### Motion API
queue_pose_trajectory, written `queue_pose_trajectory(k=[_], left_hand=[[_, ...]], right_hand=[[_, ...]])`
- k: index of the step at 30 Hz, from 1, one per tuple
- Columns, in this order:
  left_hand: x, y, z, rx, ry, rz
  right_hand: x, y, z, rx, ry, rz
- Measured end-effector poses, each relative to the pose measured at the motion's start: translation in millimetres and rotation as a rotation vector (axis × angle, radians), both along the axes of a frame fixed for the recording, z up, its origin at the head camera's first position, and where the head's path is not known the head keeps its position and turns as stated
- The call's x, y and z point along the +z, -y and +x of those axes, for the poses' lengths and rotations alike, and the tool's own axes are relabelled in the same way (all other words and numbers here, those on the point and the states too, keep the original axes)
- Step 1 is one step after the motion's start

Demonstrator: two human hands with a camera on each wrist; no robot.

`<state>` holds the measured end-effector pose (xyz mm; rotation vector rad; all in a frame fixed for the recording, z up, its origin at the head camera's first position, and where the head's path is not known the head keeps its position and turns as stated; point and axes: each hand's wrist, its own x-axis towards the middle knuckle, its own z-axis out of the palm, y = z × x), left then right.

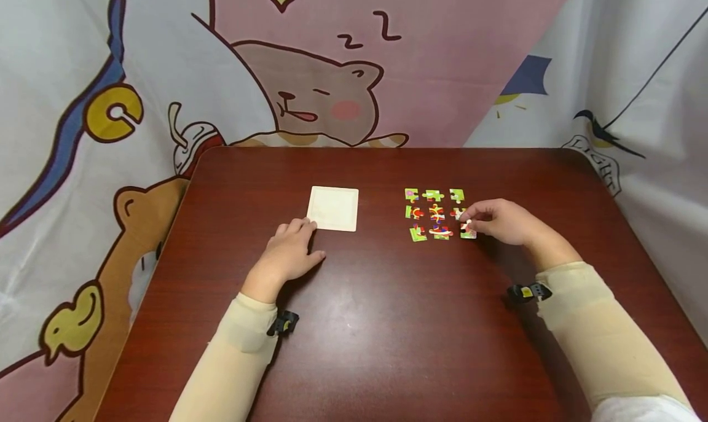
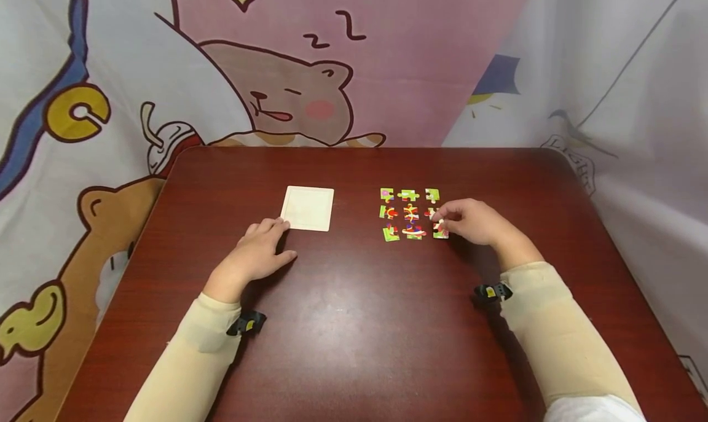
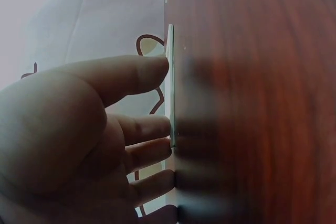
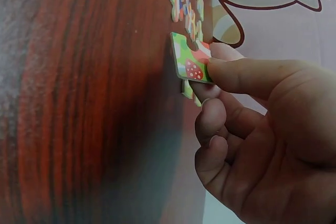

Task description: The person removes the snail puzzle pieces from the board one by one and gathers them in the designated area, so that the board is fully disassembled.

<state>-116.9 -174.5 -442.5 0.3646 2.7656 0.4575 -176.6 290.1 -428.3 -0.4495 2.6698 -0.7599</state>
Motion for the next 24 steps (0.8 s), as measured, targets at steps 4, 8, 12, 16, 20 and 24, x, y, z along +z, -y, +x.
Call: queue_pose_trajectory(k=[4, 8, 12, 16, 20, 24], left_hand=[[1.4, -0.2, 0.5, -0.002, -0.001, 0.0], [2.3, 0.6, 1.1, -0.002, -0.005, 0.003], [2.1, 2.0, 1.2, -0.002, -0.008, 0.003], [0.9, 3.6, 0.5, -0.003, -0.011, 0.001], [0.0, 5.1, -0.1, -0.004, -0.011, 0.002], [1.4, 6.5, 0.0, -0.004, -0.015, 0.001]], right_hand=[[-5.0, -1, 2.0, -0.001, -0.006, -0.01], [-11.0, 0, 3.1, -0.002, -0.038, -0.017], [-13.4, 4, 4.3, -0.007, -0.076, -0.015], [-12.3, 8, 6.0, -0.015, -0.106, -0.023], [-12.0, 12, 7.6, -0.038, -0.171, -0.032], [-12.4, 16, 9.6, -0.029, -0.186, -0.021]])
